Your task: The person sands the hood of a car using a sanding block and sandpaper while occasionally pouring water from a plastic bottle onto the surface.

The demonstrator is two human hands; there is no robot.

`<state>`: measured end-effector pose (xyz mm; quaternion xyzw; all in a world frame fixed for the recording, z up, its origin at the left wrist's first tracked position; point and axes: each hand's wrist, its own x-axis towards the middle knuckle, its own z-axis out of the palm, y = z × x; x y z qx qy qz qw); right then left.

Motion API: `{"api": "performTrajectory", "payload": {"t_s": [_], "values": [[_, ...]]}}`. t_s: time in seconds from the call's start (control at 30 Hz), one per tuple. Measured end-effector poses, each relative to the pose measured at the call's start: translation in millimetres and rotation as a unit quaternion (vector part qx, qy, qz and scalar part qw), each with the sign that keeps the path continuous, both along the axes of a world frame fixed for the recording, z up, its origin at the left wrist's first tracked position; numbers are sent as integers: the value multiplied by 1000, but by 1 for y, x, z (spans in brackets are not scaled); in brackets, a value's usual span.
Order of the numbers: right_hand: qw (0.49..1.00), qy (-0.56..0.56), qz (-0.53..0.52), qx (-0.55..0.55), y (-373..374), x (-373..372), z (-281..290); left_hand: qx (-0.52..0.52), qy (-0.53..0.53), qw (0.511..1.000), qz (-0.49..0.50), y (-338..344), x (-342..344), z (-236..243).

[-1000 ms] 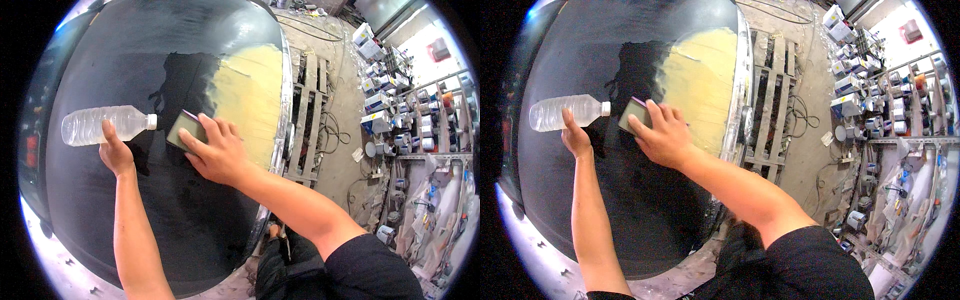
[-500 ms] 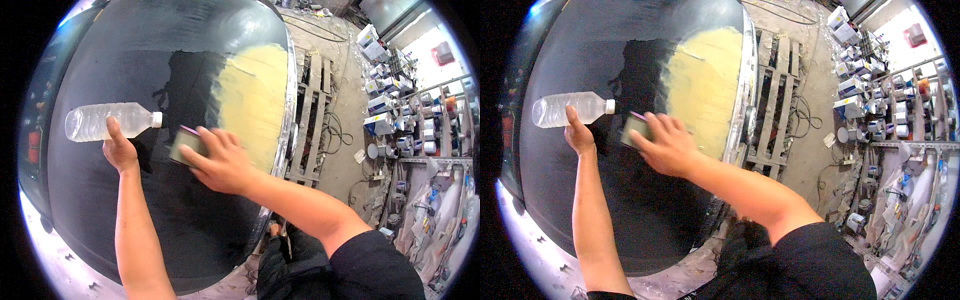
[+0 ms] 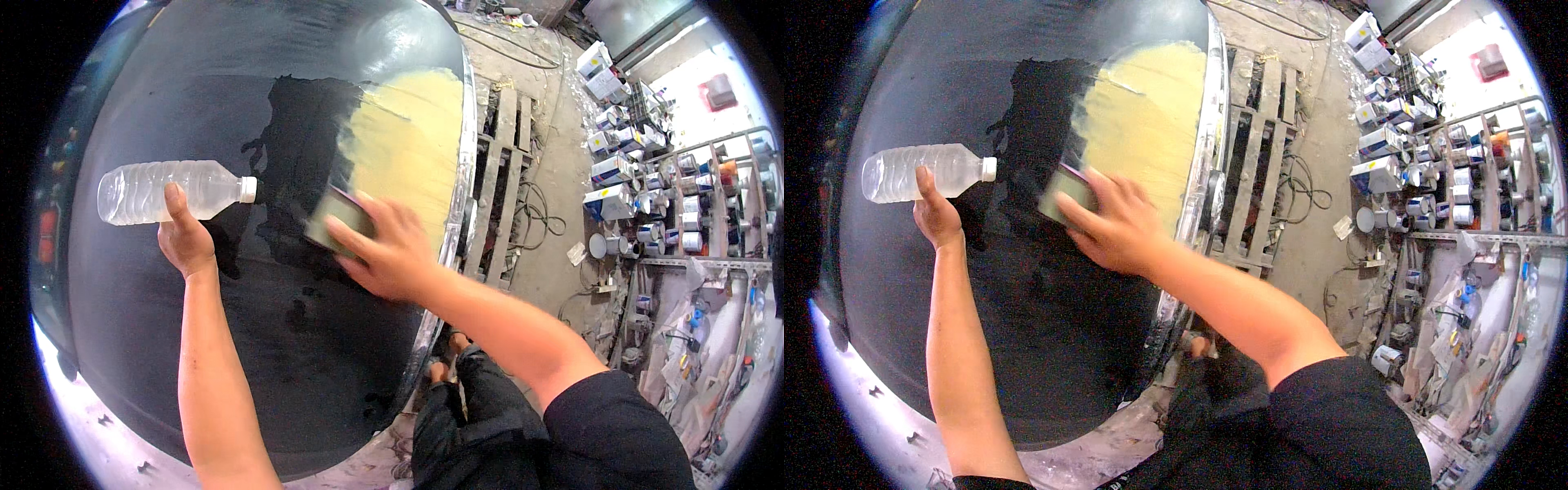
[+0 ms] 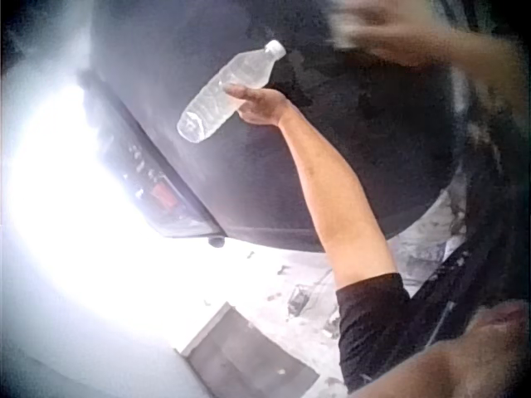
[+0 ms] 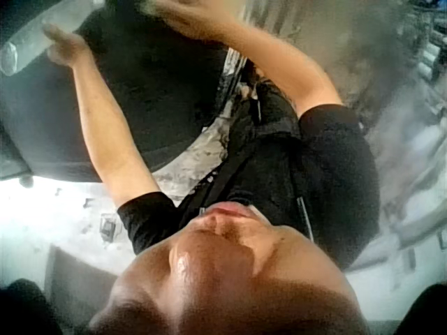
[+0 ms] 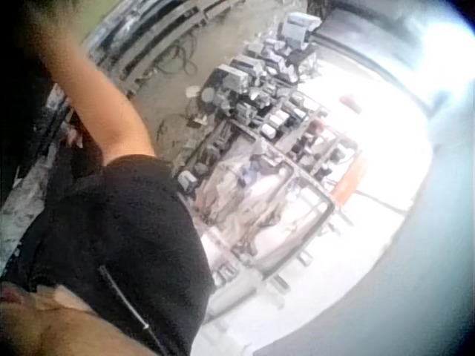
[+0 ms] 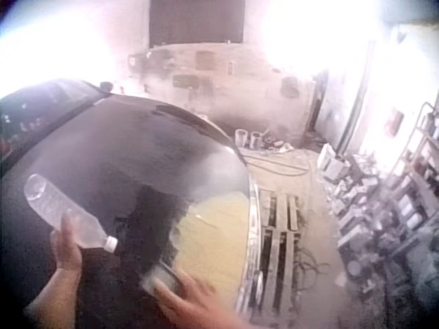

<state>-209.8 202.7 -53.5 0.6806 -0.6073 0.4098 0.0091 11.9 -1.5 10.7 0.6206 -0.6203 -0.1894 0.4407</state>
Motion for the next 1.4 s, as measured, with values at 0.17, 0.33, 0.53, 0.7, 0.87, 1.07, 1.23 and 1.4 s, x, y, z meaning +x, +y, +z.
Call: {"api": "performTrajectory", "payload": {"t_s": [0.17, 0.33, 0.53, 0.7, 0.87, 1.07, 1.23, 1.4], "values": [[999, 2, -47, 23, 101, -24, -41, 7, -3, 1000, -5, 0, -5, 5], [998, -9, -64, -22, -25, -18, 12, -5, 7, 1000, 5, -3, -10, 0], [997, -35, -68, 33, 84, 12, -31, -3, 10, 1000, 16, 0, -3, 2], [998, -14, -69, 2, 30, -12, -8, -3, -16, 1000, 15, -5, -5, -3], [989, -10, -140, -49, -34, -36, 7, -3, -14, 1000, 1, -3, -10, -1], [997, -48, -61, -17, 88, 26, -25, 8, 2, 1000, 6, -3, -1, 1], [998, -6, -56, -37, -13, -49, -4, 3, 36, 999, -4, -8, -11, -5], [1000, -22, 13, -8, 61, -9, -39, 5, 52, 999, -9, -5, -4, 1]]}}
